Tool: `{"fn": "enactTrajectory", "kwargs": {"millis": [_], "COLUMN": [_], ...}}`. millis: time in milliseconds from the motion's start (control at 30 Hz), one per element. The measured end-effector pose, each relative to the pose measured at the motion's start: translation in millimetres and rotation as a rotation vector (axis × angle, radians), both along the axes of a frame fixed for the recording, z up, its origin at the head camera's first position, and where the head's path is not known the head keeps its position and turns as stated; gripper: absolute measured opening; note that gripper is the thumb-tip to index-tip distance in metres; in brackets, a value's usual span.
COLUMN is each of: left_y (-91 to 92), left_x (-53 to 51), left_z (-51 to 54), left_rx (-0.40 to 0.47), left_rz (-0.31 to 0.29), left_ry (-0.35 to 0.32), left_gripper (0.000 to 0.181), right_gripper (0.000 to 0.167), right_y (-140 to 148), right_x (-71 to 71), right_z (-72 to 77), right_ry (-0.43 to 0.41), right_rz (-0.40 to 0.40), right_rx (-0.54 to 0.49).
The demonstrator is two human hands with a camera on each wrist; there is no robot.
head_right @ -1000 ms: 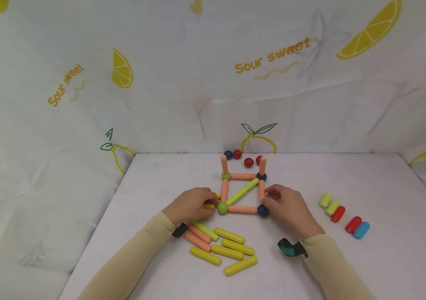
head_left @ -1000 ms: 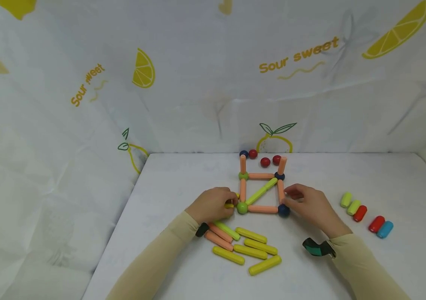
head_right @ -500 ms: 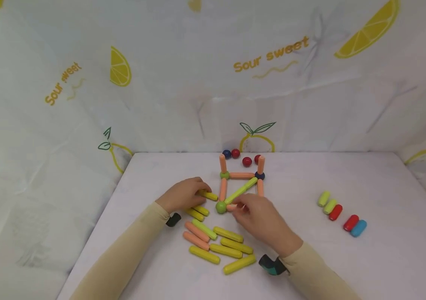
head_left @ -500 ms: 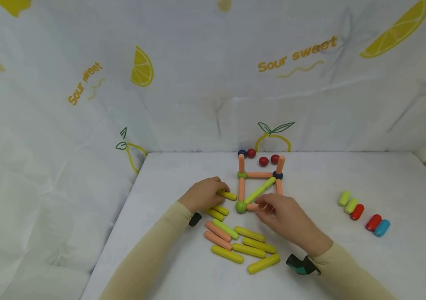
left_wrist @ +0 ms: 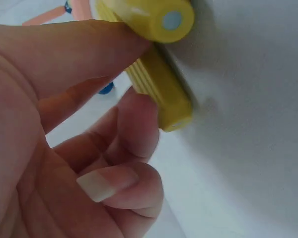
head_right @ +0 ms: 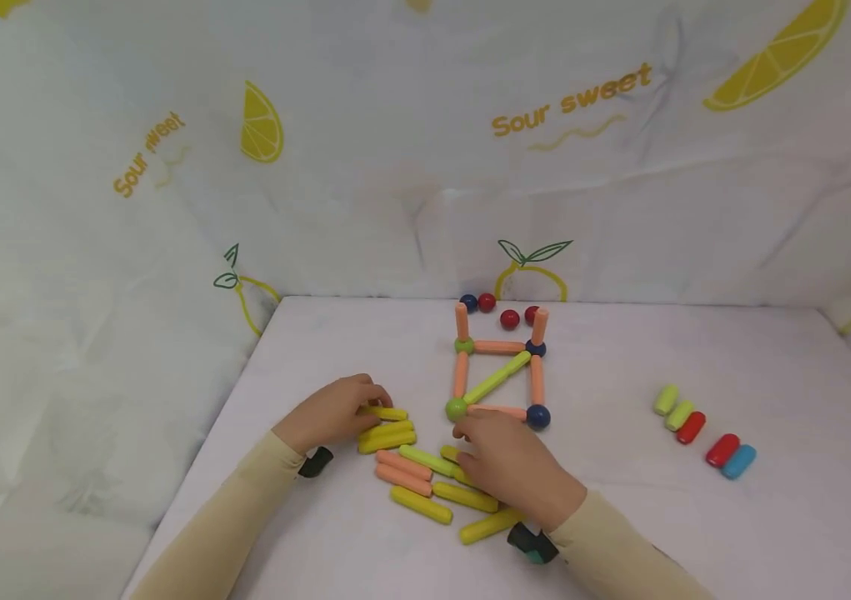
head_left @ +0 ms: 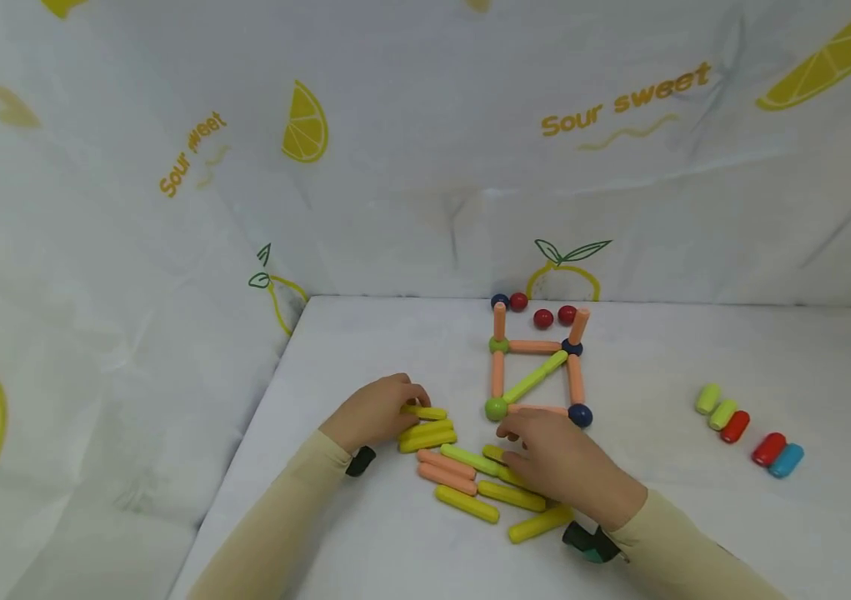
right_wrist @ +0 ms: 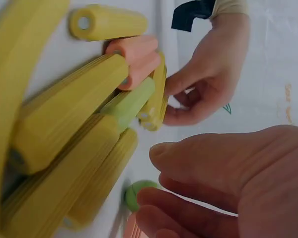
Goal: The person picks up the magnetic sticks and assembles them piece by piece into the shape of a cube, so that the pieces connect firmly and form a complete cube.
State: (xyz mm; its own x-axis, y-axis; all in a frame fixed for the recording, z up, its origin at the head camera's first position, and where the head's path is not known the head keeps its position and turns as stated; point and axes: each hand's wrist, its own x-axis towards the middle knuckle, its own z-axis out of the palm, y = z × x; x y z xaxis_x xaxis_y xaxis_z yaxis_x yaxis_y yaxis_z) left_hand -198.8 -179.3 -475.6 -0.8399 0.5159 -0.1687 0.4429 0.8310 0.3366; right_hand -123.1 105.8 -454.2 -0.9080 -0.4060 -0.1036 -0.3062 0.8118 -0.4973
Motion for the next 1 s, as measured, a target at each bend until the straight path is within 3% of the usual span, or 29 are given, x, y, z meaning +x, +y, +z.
{"fn": "enactTrajectory", "kwargs": {"millis": [133,200,333,433,567,767,1000], "left_y": [-0.1,4.2,16.5,23.7,26.8,26.8,27.0], "left_x": [13.9,22.0,39.0,48.5,54.4,58.2,57.3], "left_z": [5.9,9.1,14.0,14.5,13.7,10.4,10.8], "left_rx": [0.056,0.108,0.156,0.124,0.102,0.093,0.076], "left_rz": [0.011,-0.033,-0.187,-0.249,-0.237,-0.192,-0.223], "left_ry": [0.025,0.030,-0.014,-0.023,-0.020,-0.082,-0.050], "left_gripper": [0.021,0.019,0.008,0.008,0.003,0.007,0.027], "right_gripper": [0.017,0.015,0.011,0.007,0.005,0.013,0.009], "right_y": [9.4,10.4,5.9,-6.9,-33.5,-64.0,-79.0], "right_x": [9.6,15.8,28.8,35.1,38.8,43.2,47.7], "right_z": [4.9,5.7,1.1,-4.9,-10.7,-21.4,-20.2], "right_ry": [-0.041,-0.041,0.080,0.197,0.287,0.430,0.583], "right_rz": [0.007,0.031,0.152,0.246,0.306,0.326,0.323], "right_rx": [-0.004,-0.007,-0.015,-0.042,-0.017,0.206,0.312]}}
